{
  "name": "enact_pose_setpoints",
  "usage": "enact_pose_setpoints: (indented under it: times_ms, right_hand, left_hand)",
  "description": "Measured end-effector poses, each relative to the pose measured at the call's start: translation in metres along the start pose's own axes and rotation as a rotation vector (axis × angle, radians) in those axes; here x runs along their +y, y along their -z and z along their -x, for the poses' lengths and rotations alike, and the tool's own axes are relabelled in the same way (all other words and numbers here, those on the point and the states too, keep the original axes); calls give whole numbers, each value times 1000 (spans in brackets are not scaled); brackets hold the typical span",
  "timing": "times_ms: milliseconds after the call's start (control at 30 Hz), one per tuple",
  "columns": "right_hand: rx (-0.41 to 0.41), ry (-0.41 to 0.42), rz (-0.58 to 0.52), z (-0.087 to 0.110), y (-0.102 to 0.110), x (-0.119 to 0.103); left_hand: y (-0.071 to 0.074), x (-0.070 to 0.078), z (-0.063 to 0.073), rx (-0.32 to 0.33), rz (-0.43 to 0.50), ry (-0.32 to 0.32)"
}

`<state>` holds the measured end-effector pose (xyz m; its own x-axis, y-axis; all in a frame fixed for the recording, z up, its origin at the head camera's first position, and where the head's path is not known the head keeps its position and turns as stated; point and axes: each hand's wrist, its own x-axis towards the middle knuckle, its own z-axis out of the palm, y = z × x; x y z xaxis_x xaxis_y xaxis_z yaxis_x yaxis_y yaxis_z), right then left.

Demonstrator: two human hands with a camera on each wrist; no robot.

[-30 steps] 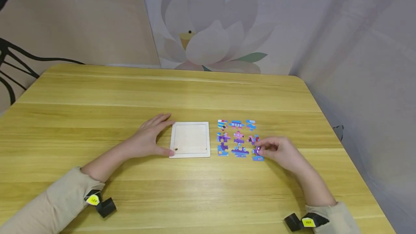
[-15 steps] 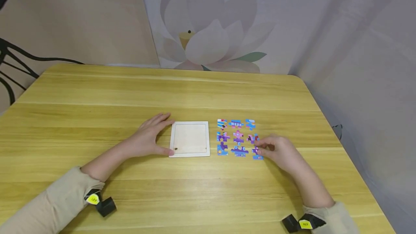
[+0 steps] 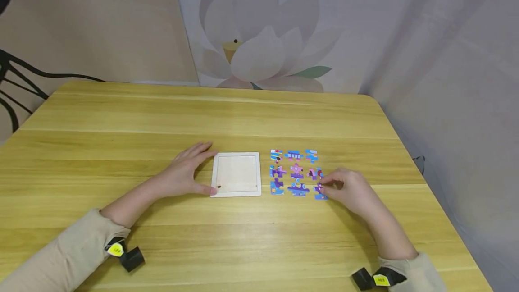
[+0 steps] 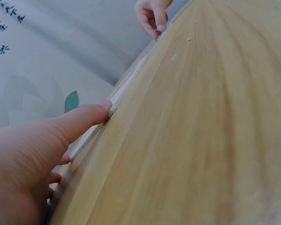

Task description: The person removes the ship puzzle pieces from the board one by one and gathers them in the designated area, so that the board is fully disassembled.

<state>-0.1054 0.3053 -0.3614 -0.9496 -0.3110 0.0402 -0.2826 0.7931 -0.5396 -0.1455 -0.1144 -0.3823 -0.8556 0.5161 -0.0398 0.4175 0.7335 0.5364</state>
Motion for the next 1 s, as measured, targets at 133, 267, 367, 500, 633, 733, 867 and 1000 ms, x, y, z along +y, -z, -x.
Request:
enact_pose_setpoints:
  times_ms: [133, 267, 367, 500, 633, 733, 867, 1000]
  right_hand:
    - [22, -27, -23, 0, 4, -1]
    - [77, -28, -39, 0, 9, 0]
    - [108, -20, -42, 0, 11, 1]
    - [128, -30, -26, 1, 15, 2]
    - [123, -52, -4, 1, 21, 3]
    - [113, -76, 11, 2, 25, 3]
    - [103, -93, 27, 2, 31, 2]
    - [104, -85, 29, 1, 37, 1]
  left_hand:
    - [0, 0, 1, -4, 10, 0]
    - [1, 1, 2, -3, 34, -3]
    - [3, 0, 3, -5, 45, -10]
    - [5, -2, 4, -12, 75, -21]
    - [10, -6, 7, -13, 150, -44]
    - [16, -9, 10, -17, 191, -51]
    - [27, -14, 15, -16, 182, -31]
    - [36, -19, 23, -10, 155, -2]
